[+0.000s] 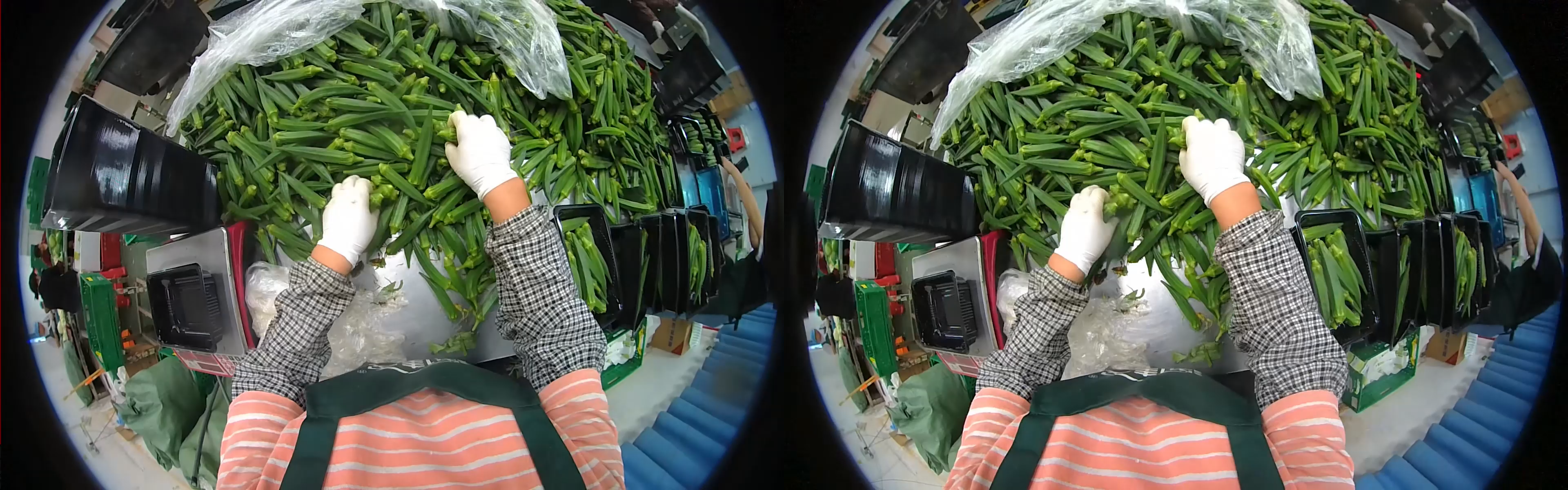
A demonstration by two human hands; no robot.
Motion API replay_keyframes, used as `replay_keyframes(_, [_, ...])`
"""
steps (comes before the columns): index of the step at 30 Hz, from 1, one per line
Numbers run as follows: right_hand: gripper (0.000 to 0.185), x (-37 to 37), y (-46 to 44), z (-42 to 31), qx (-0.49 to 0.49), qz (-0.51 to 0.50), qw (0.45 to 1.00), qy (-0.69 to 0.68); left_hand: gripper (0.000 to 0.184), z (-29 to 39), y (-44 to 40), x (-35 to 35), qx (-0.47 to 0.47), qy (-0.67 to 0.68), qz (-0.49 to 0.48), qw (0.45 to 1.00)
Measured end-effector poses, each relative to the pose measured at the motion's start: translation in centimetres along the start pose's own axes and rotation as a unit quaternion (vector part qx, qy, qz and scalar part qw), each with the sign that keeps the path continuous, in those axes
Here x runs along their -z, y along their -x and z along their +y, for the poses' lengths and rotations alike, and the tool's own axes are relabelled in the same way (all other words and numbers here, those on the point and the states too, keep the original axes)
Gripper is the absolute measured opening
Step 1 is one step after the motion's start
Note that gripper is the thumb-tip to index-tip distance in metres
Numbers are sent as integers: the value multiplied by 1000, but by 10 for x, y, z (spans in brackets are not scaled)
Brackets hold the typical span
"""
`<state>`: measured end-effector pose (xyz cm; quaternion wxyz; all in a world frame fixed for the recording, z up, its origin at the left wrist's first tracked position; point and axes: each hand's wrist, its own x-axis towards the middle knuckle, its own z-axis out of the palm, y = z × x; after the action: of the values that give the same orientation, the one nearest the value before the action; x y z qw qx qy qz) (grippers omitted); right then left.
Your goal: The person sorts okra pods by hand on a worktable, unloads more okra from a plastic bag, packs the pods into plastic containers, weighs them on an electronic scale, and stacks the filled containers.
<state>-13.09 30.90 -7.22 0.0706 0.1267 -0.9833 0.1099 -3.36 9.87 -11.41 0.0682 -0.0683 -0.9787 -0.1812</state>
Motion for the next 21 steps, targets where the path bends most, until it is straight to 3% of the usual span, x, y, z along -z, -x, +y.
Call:
replay_keyframes(4, [32,15,13,4,-77,-31,996,-33,40,-1,-1,-4,38,-45,-20,998])
replay_keyframes(7, [40,38,35,17,-137,56,954,-263,43,4,-3,-2,61,-73,-27,995])
replay_keyframes(9, [42,41,49,28,-171,75,879,-438,41,1,-1,-3,66,-84,-57,993])
replay_keyframes(11, [37,33,66,30,-204,67,735,-643,39,-6,-1,-5,71,-100,-86,989])
replay_keyframes(12, [31,22,74,33,-218,68,709,-667,39,-8,0,-5,69,-87,-79,991])
replay_keyframes(14, [22,21,90,28,-257,39,627,-735,41,-10,5,-1,61,-22,-35,997])
replay_keyframes(15, [23,16,97,29,-258,31,604,-753,42,-9,6,4,57,10,-12,998])
replay_keyframes(16, [23,15,104,26,-266,35,599,-755,45,-8,8,13,132,78,-60,986])
replay_keyframes(17, [23,14,111,24,-274,37,593,-756,41,-17,13,12,120,91,2,989])
replay_keyframes(20, [28,2,123,18,-290,19,573,-766,29,-11,17,47,212,461,-11,862])
replay_keyframes(21, [30,-7,125,16,-288,4,585,-758,27,-10,16,53,240,476,-58,844])
